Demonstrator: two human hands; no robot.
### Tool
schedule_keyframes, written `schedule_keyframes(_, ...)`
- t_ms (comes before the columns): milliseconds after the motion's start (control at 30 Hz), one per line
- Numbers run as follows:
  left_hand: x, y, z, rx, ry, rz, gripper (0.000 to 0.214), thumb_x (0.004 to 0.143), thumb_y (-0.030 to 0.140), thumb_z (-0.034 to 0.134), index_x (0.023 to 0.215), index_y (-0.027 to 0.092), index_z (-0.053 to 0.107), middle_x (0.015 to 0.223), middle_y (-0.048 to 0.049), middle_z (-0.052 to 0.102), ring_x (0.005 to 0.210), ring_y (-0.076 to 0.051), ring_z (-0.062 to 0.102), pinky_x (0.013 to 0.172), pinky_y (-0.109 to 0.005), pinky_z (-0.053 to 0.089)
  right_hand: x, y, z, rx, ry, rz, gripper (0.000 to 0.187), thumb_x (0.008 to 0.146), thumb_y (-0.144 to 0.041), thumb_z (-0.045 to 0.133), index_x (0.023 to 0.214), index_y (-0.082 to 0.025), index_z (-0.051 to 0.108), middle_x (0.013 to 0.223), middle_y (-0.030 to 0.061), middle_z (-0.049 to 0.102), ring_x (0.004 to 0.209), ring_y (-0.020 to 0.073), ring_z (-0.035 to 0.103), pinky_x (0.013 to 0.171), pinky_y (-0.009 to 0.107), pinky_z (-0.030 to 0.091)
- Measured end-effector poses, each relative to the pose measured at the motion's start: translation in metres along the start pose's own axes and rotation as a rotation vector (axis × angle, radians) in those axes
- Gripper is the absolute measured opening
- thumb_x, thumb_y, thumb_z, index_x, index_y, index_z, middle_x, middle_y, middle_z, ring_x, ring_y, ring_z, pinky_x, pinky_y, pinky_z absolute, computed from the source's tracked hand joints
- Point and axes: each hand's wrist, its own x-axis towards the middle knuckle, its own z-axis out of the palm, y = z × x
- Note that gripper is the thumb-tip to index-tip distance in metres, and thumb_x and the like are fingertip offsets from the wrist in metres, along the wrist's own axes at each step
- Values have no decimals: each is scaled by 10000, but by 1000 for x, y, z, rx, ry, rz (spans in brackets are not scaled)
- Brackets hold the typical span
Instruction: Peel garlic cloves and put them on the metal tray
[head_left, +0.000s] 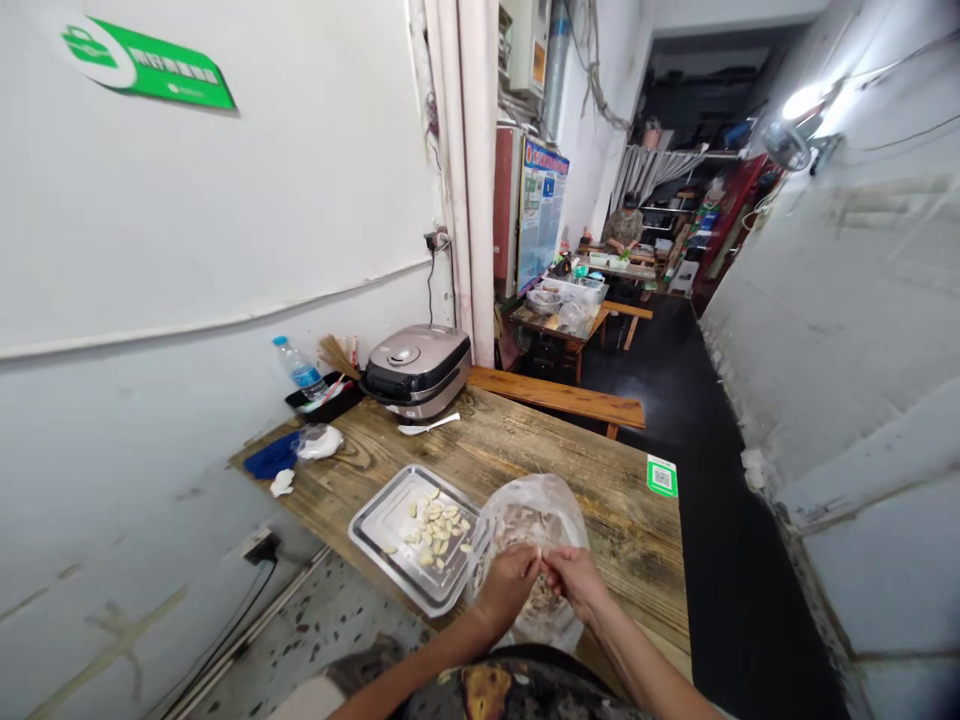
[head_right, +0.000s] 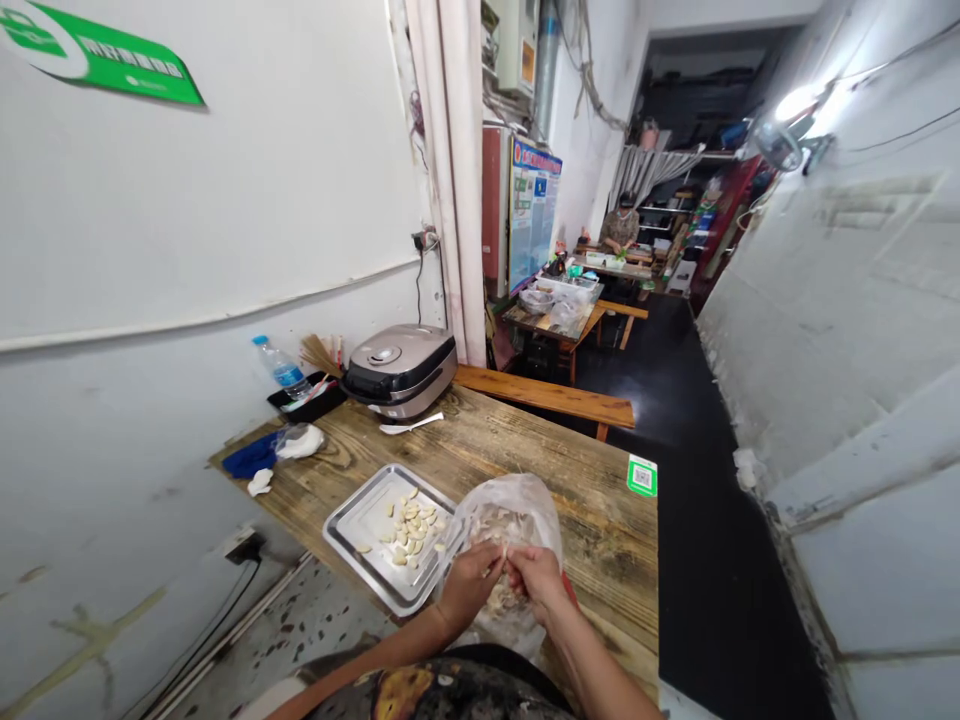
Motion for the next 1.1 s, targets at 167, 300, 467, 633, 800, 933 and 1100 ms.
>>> schedule_keyframes(167, 0, 0, 0, 2, -19, -14, 215, 815, 166, 417, 729, 176, 614, 736, -48, 628, 726, -153, 567, 706, -251, 431, 0, 6, -2, 28, 31, -5, 163, 561, -304, 600, 519, -154, 553, 387, -46, 476, 315, 42, 332, 330, 176, 209)
schedule_keyframes(300, -3, 0, -1, -47, -92, -57, 201, 790, 160, 443, 674, 173, 607, 754, -45, 633, 733, -154, 566, 712, -250, 433, 1, 12, -8, -23, -20, 8, 161, 566, -291, 601, 509, -148, 556, 411, -30, 512, 320, 50, 376, 326, 174, 247)
schedule_keyframes(467, -5, -1, 0, -57, -164, -96, 171, 773, 140, 466, 742, 170, 631, 737, -33, 640, 715, -150, 571, 692, -240, 428, 0, 13, -14, -4, -34, 81, 115, 566, -245, 620, 563, -136, 582, 456, -15, 560, 331, 62, 435, 319, 167, 280)
schedule_keyframes(633, -4, -3, -1, -60, -222, 33, 223, 824, 188, 442, 715, 172, 636, 728, -33, 643, 732, -141, 575, 713, -226, 422, -7, 10, -16, 86, -75, 134, 110, 592, -235, 632, 586, -135, 588, 467, -14, 569, 338, 56, 447, 329, 156, 289)
schedule_keyframes(800, -7, -12, 7, 10, -286, 127, 285, 850, 192, 391, 691, 164, 626, 684, -30, 623, 676, -131, 558, 672, -221, 421, -11, 15, -17, 21, -37, 134, 72, 591, -196, 594, 537, -152, 578, 462, -12, 571, 341, 66, 460, 335, 167, 312)
schedule_keyframes(933, -9, -14, 11, 72, -334, 134, 299, 853, 192, 368, 716, 146, 630, 686, -51, 620, 655, -143, 554, 657, -237, 424, -13, 13, -16, -98, 29, 91, 98, 594, -155, 546, 498, -161, 567, 414, -27, 550, 318, 59, 429, 319, 163, 292)
schedule_keyframes(1100, -8, -3, -2, -11, -357, 108, 278, 849, 237, 389, 772, 167, 647, 724, -46, 631, 692, -143, 564, 703, -242, 436, -16, 4, -12, -198, 49, 107, 155, 611, -174, 551, 458, -153, 535, 355, -40, 489, 289, 48, 374, 299, 158, 258)
